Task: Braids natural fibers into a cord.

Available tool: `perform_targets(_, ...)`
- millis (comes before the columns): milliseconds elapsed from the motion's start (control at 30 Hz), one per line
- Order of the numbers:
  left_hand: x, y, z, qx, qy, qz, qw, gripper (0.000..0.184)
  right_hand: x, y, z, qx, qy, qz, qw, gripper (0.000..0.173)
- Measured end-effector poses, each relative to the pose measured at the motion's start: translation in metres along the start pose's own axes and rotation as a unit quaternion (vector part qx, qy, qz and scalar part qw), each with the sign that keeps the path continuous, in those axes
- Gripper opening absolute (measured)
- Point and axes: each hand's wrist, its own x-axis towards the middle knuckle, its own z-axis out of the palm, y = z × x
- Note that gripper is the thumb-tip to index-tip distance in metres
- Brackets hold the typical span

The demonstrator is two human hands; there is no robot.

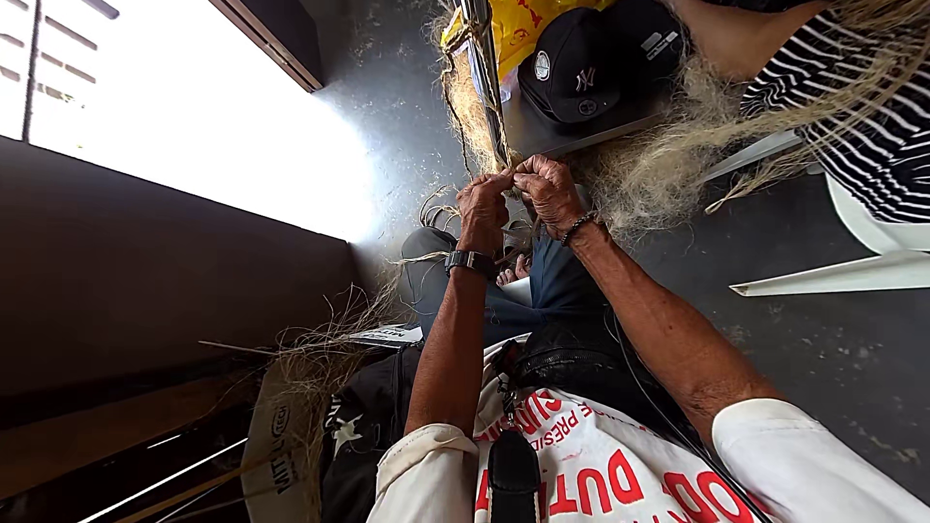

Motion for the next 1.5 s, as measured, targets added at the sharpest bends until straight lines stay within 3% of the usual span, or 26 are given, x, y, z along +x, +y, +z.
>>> perform_targets(200, 0.008, 0.020, -0.007, 0.137, -0.044, -0.035, 0.989, 0.008, 0.002, 0.005, -0.003, -0.041, 0.013, -0.026, 0.999, 0.007)
perform_targets(333, 0.013, 0.029, -0.007, 0.163, -0.071, -0.010, 0.984, 0.005, 0.001, 0.002, -0.003, -0.021, 0.002, -0.016, 1.000, 0.008)
perform_targets(700, 0.019, 0.030, -0.008, 0.129, -0.097, -0.069, 0.984, 0.024, 0.000, 0.000, -0.004, -0.025, -0.017, -0.022, 0.999, 0.013)
perform_targets(767, 0.018, 0.029, -0.008, 0.169, -0.098, -0.061, 0.979, 0.027, 0.001, 0.001, -0.004, -0.042, -0.015, -0.026, 0.999, 0.012)
perform_targets(1000, 0.018, 0.029, -0.005, 0.272, -0.080, -0.004, 0.959, 0.009, 0.005, 0.007, -0.010, -0.041, -0.022, -0.033, 0.998, 0.011)
perform_targets(1200, 0.019, 0.037, -0.001, 0.343, -0.086, 0.020, 0.935, 0.017, 0.006, 0.001, -0.011, -0.065, -0.050, -0.036, 0.996, 0.017)
perform_targets(1300, 0.018, 0.030, -0.001, 0.371, -0.096, 0.034, 0.923, 0.022, 0.005, -0.003, -0.014, -0.181, -0.048, -0.057, 0.981, 0.018)
perform_targets(1400, 0.020, 0.018, -0.002, 0.406, -0.068, 0.047, 0.910, 0.024, -0.002, -0.019, -0.020, -0.372, -0.040, -0.065, 0.925, 0.015)
perform_targets(1500, 0.025, 0.006, -0.004, 0.451, -0.022, 0.061, 0.890, 0.026, -0.009, -0.031, -0.027, -0.454, -0.024, -0.082, 0.887, 0.014)
